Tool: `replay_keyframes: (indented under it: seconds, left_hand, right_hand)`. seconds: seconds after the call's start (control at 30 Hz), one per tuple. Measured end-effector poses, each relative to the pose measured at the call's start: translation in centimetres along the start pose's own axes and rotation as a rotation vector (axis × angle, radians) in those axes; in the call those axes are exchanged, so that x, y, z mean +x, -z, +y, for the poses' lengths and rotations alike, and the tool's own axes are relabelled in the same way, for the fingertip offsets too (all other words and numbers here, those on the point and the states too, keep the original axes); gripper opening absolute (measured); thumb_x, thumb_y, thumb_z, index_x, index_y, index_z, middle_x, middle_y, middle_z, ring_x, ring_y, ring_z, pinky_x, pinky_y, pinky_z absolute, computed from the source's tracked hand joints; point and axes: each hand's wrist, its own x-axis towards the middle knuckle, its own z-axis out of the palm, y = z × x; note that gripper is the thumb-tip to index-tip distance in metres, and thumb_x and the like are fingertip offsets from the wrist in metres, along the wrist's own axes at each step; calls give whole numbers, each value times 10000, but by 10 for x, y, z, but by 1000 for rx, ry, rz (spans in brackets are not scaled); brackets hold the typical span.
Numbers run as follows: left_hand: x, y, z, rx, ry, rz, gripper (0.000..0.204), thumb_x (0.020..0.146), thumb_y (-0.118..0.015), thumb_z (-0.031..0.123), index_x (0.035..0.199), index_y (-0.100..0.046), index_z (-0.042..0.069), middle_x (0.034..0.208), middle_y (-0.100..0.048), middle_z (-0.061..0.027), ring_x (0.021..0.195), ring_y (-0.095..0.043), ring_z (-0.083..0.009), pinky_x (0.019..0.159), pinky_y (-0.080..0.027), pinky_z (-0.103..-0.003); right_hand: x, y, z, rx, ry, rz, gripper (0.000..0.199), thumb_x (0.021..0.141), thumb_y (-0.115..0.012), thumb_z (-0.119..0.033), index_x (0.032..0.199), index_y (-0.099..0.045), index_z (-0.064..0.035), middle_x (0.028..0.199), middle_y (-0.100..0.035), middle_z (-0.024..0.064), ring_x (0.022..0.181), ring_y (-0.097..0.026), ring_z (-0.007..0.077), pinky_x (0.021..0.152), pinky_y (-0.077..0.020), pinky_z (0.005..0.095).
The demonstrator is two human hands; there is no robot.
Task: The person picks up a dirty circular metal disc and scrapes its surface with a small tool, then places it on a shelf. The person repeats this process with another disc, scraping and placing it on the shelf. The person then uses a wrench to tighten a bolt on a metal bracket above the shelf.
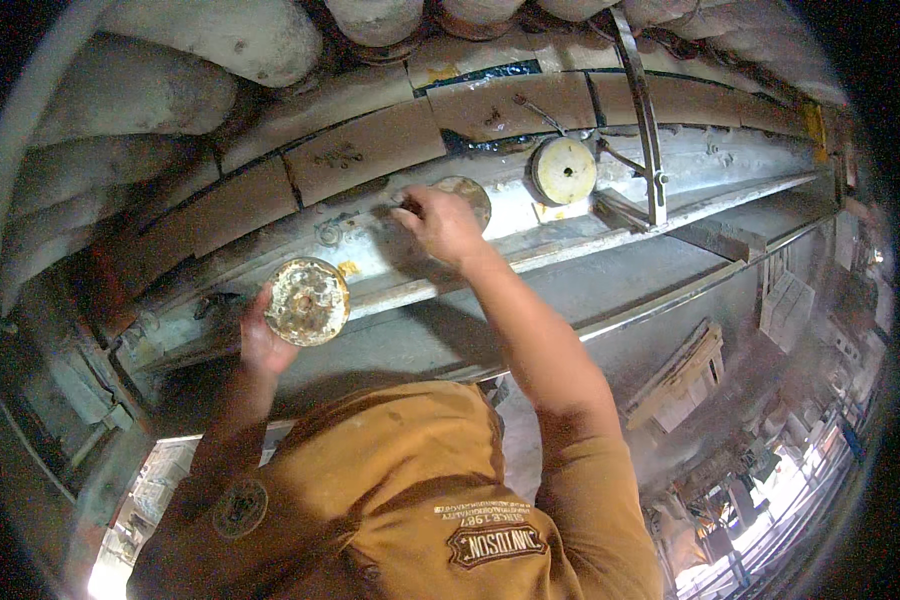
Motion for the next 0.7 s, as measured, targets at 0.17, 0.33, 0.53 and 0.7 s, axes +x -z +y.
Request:
replay_keyframes:
  seconds: [0.17,0.33,0.53,0.7]
  left_hand:
    - [-5,6,4,-8,-25,101,513,897,-550,365,1261,-512,6,1217,-591,-162,1127,-572,-316,990,-442,-485]
    - [-16,3,5,51,-58,288,488,912,-509,374,1244,-533,17,1187,-606,-150,1100,-583,-317,973,-452,-494]
    - [-23,3,10,-25,-5,329,493,909,-512,386,1249,-530,31,1212,-591,-143,1112,-573,-313,958,-458,-515]
    - [-21,4,11,-31,-20,371,470,912,-525,346,1250,-527,19,1215,-589,-146,1114,-573,-306,972,-451,-500]
  right_hand:
    - [68,-37,-4,-119,-30,55,304,877,-580,-329,1122,-624,-154,1029,-650,165,948,-621,352,802,-505,449]
    - [106,-68,16,-211,55,181,268,841,-608,-220,1107,-630,-199,1078,-616,118,998,-600,326,816,-509,424]
    - [119,-75,4,-212,84,200,276,834,-604,-212,1106,-643,-237,1111,-602,74,1014,-594,316,844,-510,421]
    - [130,-79,11,-274,79,154,244,874,-558,-289,1091,-664,-252,1107,-616,66,1056,-579,290,844,-510,418]
